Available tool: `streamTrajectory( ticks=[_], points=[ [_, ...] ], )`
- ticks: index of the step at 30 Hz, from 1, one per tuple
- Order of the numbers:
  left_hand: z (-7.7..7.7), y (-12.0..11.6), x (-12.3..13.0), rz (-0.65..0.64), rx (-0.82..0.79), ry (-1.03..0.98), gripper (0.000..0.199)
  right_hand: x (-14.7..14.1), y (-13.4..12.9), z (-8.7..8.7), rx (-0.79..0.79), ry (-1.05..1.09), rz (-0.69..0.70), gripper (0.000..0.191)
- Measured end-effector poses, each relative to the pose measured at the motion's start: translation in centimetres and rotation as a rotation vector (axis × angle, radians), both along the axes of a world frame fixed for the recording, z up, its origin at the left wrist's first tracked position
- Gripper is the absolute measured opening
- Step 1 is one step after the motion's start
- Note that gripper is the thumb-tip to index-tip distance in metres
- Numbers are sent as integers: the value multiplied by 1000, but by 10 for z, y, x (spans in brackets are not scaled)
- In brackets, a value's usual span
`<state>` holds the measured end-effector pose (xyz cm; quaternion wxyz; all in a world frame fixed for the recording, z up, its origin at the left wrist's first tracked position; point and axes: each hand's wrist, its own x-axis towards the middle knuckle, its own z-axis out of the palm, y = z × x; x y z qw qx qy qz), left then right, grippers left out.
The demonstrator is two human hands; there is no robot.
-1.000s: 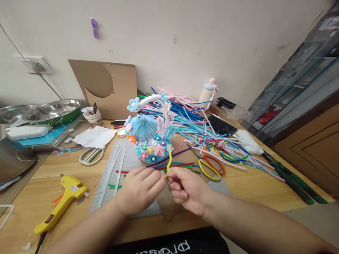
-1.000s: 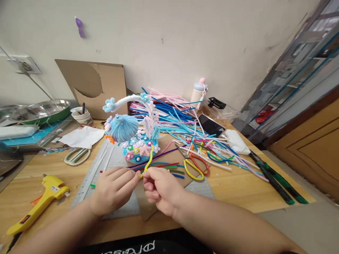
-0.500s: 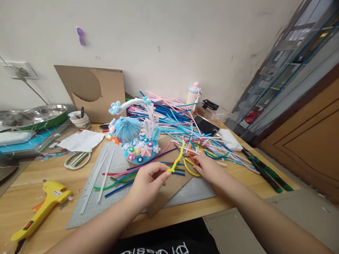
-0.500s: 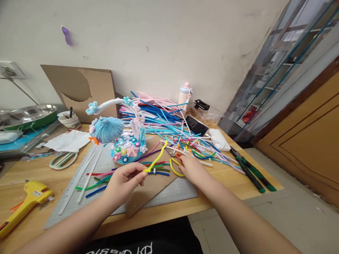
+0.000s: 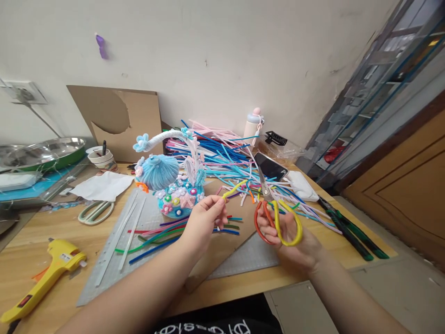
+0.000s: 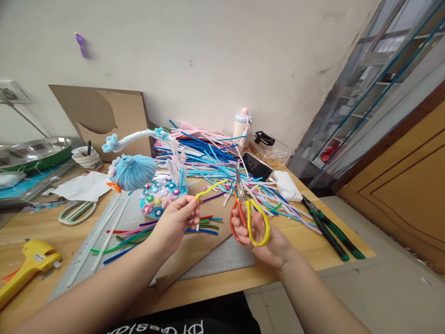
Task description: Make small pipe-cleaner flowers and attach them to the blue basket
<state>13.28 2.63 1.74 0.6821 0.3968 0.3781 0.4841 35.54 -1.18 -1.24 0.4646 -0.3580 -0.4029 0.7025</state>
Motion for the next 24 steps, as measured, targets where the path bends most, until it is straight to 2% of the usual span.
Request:
streamTrajectory(
  ticks=[2, 4, 8, 12, 15, 19, 24],
  points=[
    [-2, 3, 5, 23, -44, -40, 30, -6, -8, 0, 57, -64, 55, 74],
    [-4, 6, 8, 43, -53, -51, 32, -11, -13, 0, 108, -246, 72, 78],
    [-7, 6, 13, 70, -9, -53, 33, -19, -19, -1, 162, -670, 13, 52],
    [-9, 4, 17, 86, -4, -71, 30, -27, -21, 2, 301, -858, 47, 33],
    [-9, 2, 17, 63, 10, -45, 30, -32, -19, 6, 311, -893, 75, 32],
    [-9, 0, 15, -5, 0, 0, 28, -38, -13, 8, 338, -778, 94, 39],
    [-9, 0, 12, -70, 3, 27, 28, -38, -12, 3, 241, -682, 146, 50]
  ],
)
